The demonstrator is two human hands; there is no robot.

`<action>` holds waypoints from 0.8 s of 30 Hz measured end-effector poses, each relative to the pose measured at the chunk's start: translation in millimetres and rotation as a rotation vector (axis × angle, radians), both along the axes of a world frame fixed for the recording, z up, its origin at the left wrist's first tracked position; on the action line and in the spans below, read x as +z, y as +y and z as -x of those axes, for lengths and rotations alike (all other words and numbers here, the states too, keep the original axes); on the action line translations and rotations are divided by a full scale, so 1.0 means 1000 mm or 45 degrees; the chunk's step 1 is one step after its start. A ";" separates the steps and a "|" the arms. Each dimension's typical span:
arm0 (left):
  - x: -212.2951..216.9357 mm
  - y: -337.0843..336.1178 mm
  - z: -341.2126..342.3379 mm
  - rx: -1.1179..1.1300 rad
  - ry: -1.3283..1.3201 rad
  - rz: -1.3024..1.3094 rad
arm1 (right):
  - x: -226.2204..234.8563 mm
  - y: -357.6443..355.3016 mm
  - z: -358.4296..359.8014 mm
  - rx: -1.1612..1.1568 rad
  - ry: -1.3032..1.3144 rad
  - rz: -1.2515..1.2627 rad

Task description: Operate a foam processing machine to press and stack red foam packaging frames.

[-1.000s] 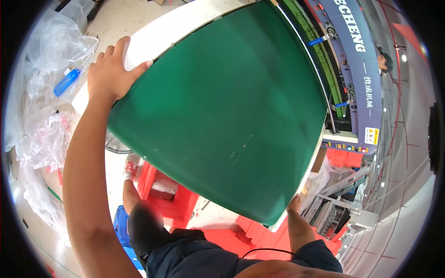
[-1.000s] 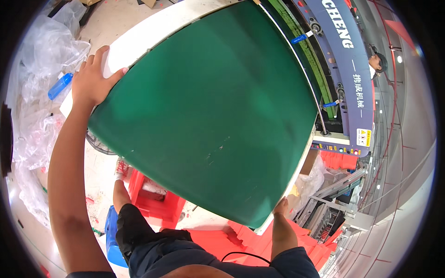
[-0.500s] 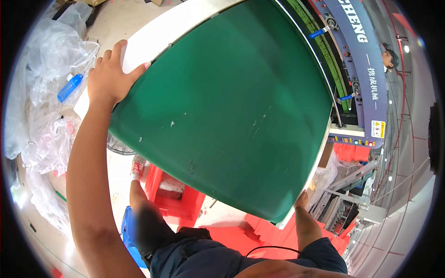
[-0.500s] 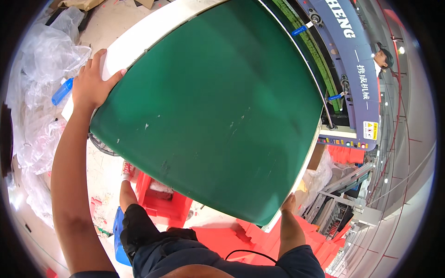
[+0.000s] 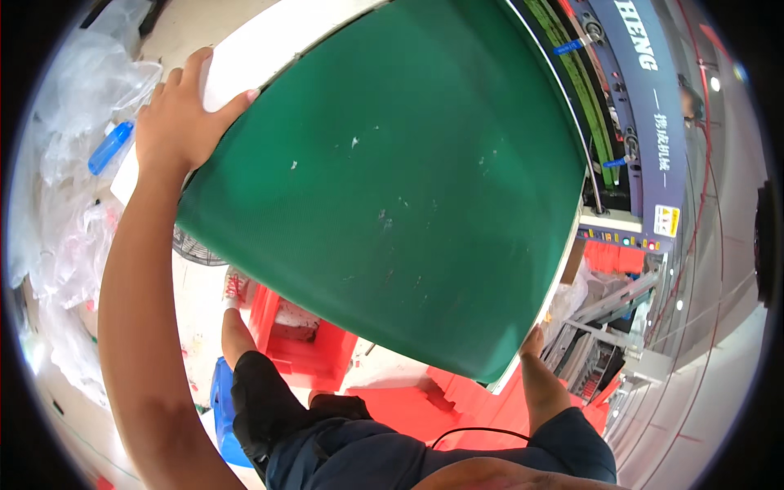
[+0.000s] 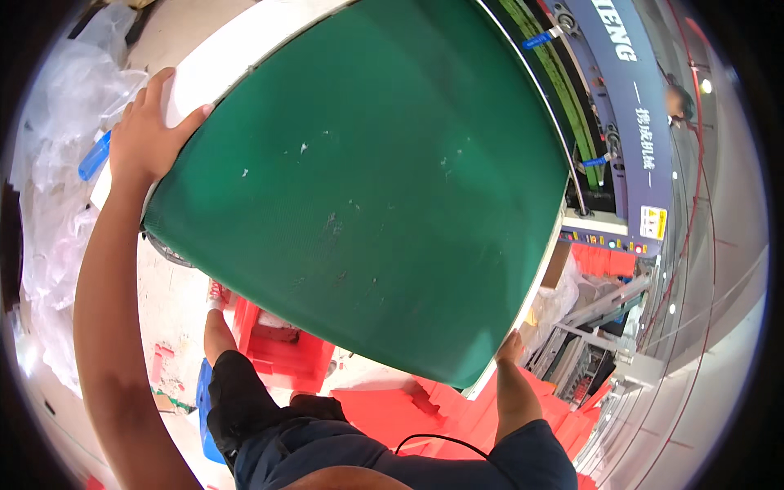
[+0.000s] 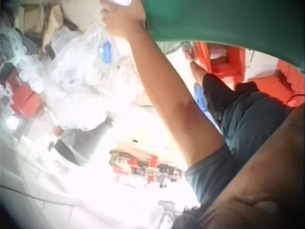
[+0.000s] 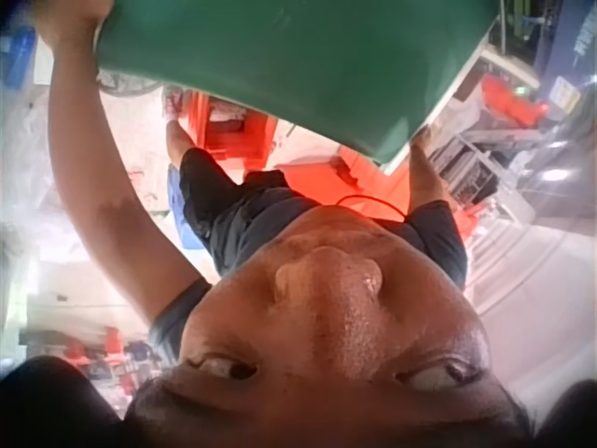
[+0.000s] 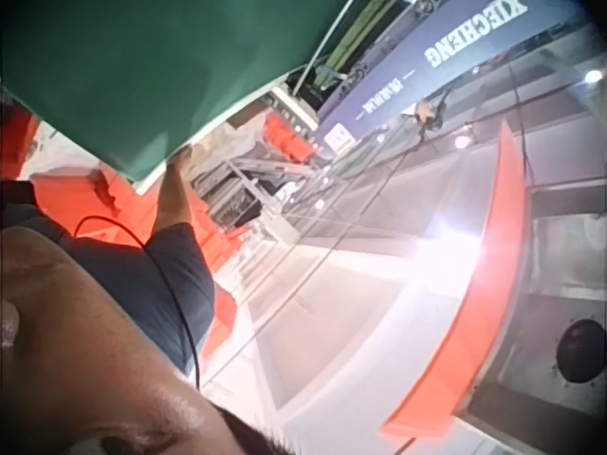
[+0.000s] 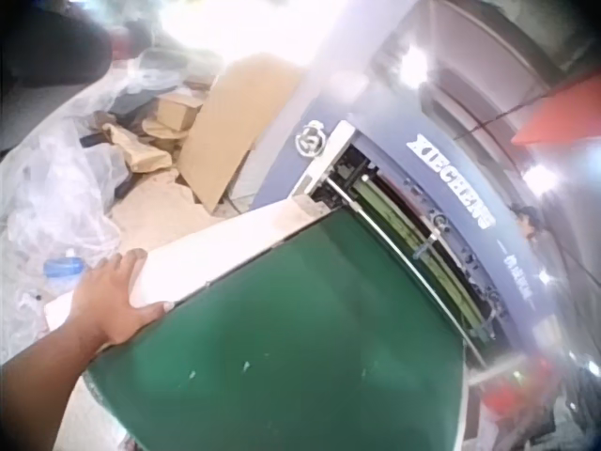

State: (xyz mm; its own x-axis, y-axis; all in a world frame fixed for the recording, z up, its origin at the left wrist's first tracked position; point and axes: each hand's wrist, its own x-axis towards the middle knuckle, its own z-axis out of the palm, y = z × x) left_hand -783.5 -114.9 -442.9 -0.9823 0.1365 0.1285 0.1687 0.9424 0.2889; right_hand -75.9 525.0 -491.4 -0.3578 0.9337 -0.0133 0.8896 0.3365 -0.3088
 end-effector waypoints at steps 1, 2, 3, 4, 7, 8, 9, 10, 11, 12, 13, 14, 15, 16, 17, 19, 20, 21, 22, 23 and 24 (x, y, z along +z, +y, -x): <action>-0.001 -0.006 -0.002 -0.004 0.031 0.045 | -0.009 -0.017 0.012 -0.004 -0.162 -0.062; -0.011 -0.003 0.003 -0.019 0.081 -0.012 | 0.004 0.002 0.003 -0.046 -0.120 -0.082; -0.019 -0.007 0.005 -0.038 0.124 -0.023 | 0.006 0.001 0.002 -0.006 -0.323 -0.192; -0.022 -0.014 0.009 -0.067 0.162 -0.056 | 0.003 -0.004 0.009 0.031 -0.534 -0.291; -0.027 -0.020 0.008 0.005 0.075 0.120 | 0.005 -0.053 0.057 -0.149 -0.598 -0.025; -0.024 -0.018 0.011 0.014 0.065 0.127 | 0.003 -0.050 0.057 -0.179 -0.424 0.041; -0.027 -0.009 0.013 0.022 0.056 0.115 | 0.006 -0.034 0.049 -0.209 -0.421 0.002; -0.026 0.000 0.017 0.033 0.076 0.114 | 0.004 -0.012 0.041 -0.441 0.160 0.120; -0.027 0.000 0.017 0.022 0.078 0.141 | -0.007 -0.017 0.054 -0.659 0.725 0.294; -0.026 0.000 0.018 0.011 0.062 0.121 | -0.008 -0.025 0.060 -0.668 0.666 0.220; -0.033 -0.002 0.020 -0.004 0.042 0.090 | -0.006 -0.030 0.063 -0.712 0.703 0.268; -0.035 -0.007 0.022 -0.018 0.055 0.112 | -0.007 -0.033 0.067 -0.755 0.750 0.325; -0.039 -0.014 0.023 -0.019 0.088 0.113 | -0.007 -0.038 0.070 -0.752 0.816 0.428; -0.045 -0.019 0.022 -0.020 0.115 0.103 | -0.005 -0.042 0.074 -0.767 0.823 0.435; -0.048 -0.021 0.024 -0.034 0.122 0.105 | -0.003 -0.043 0.075 -0.745 0.849 0.451; -0.051 -0.022 0.025 -0.095 0.090 -0.032 | -0.002 -0.043 0.076 -0.730 0.883 0.466; -0.052 -0.021 0.025 -0.104 0.096 -0.032 | -0.002 -0.041 0.074 -0.691 0.753 0.380; -0.052 -0.021 0.025 -0.100 0.077 -0.037 | -0.002 -0.040 0.073 -0.650 0.621 0.293; -0.054 -0.020 0.023 -0.093 0.054 -0.048 | -0.001 -0.035 0.067 -0.652 0.624 0.287; -0.056 -0.018 0.023 -0.066 0.001 -0.070 | 0.001 -0.027 0.057 -0.649 0.565 0.256; -0.059 -0.015 0.022 -0.074 0.004 -0.079 | 0.000 -0.020 0.050 -0.645 0.504 0.224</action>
